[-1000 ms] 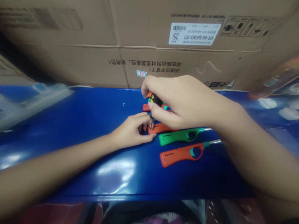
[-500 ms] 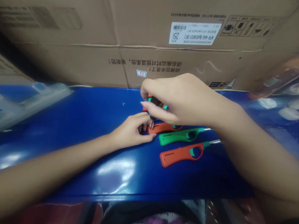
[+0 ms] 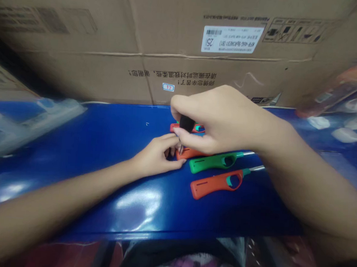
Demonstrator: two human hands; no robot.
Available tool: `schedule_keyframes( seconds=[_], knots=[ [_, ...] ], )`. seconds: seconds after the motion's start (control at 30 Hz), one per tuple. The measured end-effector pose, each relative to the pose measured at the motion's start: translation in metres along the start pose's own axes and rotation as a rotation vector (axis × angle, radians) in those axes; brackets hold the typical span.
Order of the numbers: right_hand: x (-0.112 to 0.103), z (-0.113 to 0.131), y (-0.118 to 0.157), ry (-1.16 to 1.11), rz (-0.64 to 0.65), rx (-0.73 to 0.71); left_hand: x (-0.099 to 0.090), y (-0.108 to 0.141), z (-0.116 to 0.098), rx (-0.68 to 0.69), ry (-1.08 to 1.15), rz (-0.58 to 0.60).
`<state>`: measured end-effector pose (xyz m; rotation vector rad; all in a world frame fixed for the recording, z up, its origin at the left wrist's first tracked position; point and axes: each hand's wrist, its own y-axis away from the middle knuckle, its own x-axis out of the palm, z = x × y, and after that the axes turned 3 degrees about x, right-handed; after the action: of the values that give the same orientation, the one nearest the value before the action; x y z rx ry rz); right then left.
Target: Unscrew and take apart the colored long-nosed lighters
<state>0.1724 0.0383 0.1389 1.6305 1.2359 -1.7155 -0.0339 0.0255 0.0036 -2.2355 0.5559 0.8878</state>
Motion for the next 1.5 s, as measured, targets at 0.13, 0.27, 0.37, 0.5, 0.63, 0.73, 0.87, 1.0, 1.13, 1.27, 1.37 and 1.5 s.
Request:
schedule_keyframes(
  seconds=[0.13, 0.27, 0.37, 0.5, 0.63, 0.73, 0.87, 1.0, 1.13, 1.27, 1.37, 1.5],
  knots=[
    [0.001, 0.0, 0.0, -0.035, -0.007, -0.003, 0.0, 0.0, 0.001, 0.004, 0.0, -0.003],
    [0.0, 0.0, 0.0, -0.054, 0.02, 0.012, 0.001, 0.001, 0.002, 0.002, -0.021, -0.017],
    [-0.001, 0.0, 0.0, -0.018, 0.03, 0.015, 0.001, 0.001, 0.002, 0.001, -0.019, -0.006],
    [-0.002, 0.0, 0.0, -0.078, 0.041, -0.005, 0.001, 0.001, 0.003, 0.018, -0.027, -0.021],
    [-0.002, 0.001, 0.0, -0.084, 0.056, 0.014, 0.001, 0.001, 0.002, 0.002, -0.029, -0.007],
    [-0.003, 0.001, 0.0, -0.096, 0.058, 0.002, 0.001, 0.001, 0.002, 0.005, -0.024, -0.007],
    [-0.004, 0.001, 0.0, -0.095, 0.061, -0.006, 0.001, 0.001, 0.002, -0.002, -0.026, -0.013],
    [-0.003, 0.001, 0.0, -0.082, 0.063, 0.025, 0.002, 0.002, 0.004, -0.01, -0.014, -0.006],
    [0.0, 0.0, 0.0, -0.108, 0.04, 0.036, 0.002, 0.002, 0.004, 0.0, -0.021, -0.009],
    [0.001, -0.003, 0.0, -0.209, -0.03, 0.01, 0.001, 0.001, 0.002, -0.008, 0.008, 0.01],
    [-0.005, -0.005, 0.001, -0.31, -0.116, 0.027, -0.001, -0.001, -0.002, -0.022, 0.021, 0.008],
    [-0.008, -0.012, 0.001, -0.23, 0.029, 0.093, -0.007, -0.004, -0.009, -0.107, 0.038, 0.041]
  ],
)
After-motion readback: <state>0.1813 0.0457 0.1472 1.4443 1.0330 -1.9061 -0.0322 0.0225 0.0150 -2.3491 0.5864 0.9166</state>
